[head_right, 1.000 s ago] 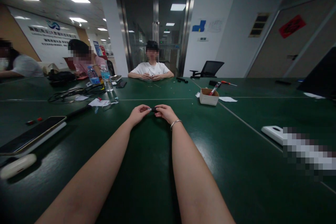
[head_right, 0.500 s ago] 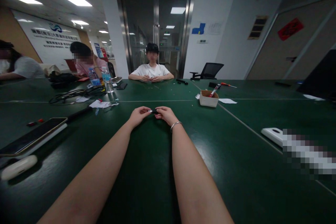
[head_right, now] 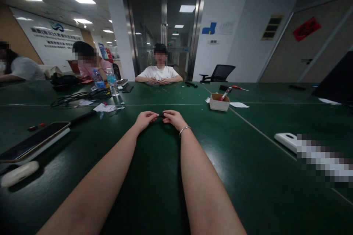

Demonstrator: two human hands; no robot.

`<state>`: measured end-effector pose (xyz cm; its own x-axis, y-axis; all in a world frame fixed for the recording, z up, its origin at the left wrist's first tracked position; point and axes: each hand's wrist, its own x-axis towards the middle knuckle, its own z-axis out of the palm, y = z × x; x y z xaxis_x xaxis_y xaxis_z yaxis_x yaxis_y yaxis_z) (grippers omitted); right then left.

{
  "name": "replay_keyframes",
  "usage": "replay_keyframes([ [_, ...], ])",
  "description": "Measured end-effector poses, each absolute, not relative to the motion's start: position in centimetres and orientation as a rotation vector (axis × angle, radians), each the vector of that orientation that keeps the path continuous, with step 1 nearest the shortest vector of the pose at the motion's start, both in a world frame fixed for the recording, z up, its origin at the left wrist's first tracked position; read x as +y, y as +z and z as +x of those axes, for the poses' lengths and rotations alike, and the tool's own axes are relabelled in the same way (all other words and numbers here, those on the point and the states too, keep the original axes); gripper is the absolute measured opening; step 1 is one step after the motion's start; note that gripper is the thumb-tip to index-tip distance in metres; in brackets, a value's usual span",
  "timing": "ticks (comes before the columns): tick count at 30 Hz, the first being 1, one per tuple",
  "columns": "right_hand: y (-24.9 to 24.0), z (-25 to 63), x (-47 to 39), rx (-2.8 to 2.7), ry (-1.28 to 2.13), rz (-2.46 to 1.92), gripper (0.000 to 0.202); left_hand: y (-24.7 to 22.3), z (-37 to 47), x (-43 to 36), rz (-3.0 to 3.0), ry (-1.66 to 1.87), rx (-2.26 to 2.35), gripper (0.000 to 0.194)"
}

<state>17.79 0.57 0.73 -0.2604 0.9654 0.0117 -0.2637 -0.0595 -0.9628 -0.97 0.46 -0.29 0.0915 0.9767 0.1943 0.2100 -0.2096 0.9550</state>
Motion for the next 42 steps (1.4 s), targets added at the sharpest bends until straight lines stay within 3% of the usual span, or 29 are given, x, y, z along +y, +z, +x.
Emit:
replay_keyframes([
  [42,1.0,17.9,0.1,-1.222,1.527,-0.866,0.019,-0.5,-0.9,0.8,1.697,1.090,1.452,0.048],
])
